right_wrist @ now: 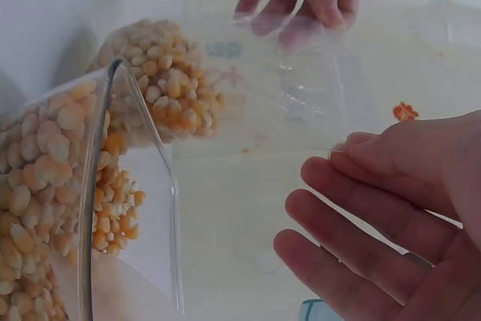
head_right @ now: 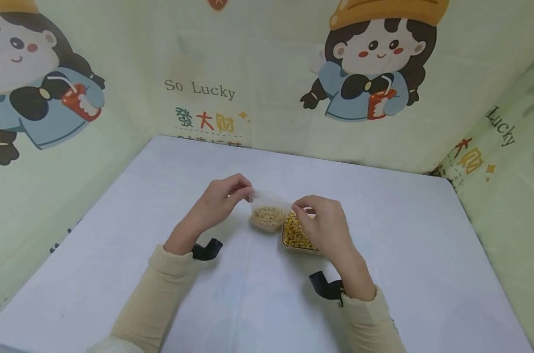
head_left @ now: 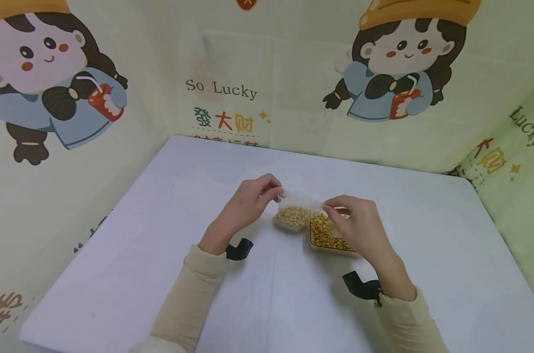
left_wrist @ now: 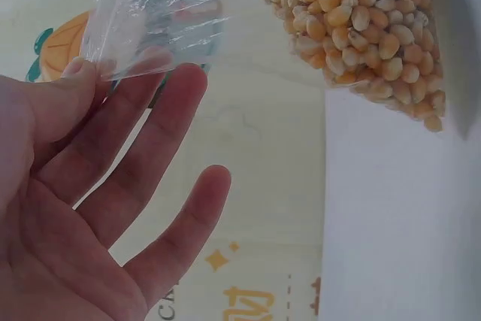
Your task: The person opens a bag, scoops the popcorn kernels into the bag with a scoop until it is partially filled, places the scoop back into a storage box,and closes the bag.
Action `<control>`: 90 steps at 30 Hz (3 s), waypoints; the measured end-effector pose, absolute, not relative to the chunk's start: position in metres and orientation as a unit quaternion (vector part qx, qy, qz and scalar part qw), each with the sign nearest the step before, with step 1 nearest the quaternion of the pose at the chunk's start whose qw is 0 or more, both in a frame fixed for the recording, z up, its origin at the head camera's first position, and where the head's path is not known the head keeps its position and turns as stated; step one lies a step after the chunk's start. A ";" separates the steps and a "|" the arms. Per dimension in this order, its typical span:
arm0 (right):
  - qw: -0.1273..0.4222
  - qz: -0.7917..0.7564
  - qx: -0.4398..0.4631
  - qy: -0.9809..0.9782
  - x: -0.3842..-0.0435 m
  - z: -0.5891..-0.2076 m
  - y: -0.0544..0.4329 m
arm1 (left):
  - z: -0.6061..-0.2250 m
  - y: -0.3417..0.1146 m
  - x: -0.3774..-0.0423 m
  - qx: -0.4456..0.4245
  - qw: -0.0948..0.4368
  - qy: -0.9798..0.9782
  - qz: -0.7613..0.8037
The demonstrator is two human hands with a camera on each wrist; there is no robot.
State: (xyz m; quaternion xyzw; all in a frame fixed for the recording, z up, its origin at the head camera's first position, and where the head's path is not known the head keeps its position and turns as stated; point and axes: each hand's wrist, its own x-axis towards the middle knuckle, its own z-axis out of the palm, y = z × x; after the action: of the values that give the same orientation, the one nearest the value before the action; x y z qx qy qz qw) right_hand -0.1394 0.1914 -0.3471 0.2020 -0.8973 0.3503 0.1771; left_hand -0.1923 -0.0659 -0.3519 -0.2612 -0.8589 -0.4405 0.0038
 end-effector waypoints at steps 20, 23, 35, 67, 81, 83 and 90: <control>0.095 0.377 0.166 -0.906 -0.146 -0.356 0.189 | -0.362 -0.070 -0.188 -0.273 0.002 -0.866 -0.419; 0.091 0.379 0.171 -0.905 -0.148 -0.358 0.187 | -0.362 -0.069 -0.189 -0.275 0.018 -0.870 -0.409; 0.095 0.376 0.174 -0.905 -0.148 -0.354 0.187 | -0.359 -0.069 -0.188 -0.296 0.090 -0.875 -0.373; 0.127 0.364 0.198 -0.901 -0.155 -0.357 0.173 | -0.363 -0.065 -0.192 -0.330 0.134 -0.873 -0.334; 0.108 0.371 0.214 -0.897 -0.154 -0.359 0.172 | -0.366 -0.066 -0.190 -0.341 0.088 -0.874 -0.334; 0.104 0.374 0.218 -0.895 -0.154 -0.359 0.172 | -0.366 -0.065 -0.191 -0.342 0.084 -0.875 -0.333; 0.114 0.379 0.228 -0.890 -0.154 -0.360 0.168 | -0.367 -0.061 -0.192 -0.347 0.091 -0.870 -0.338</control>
State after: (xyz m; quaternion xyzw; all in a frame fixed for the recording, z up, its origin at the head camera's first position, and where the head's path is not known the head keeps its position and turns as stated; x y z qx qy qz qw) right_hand -0.1545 0.1683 -0.3600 0.2279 -0.8898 0.3786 0.1140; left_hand -0.1920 -0.0610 -0.3670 -0.3466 -0.8703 -0.3379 0.0913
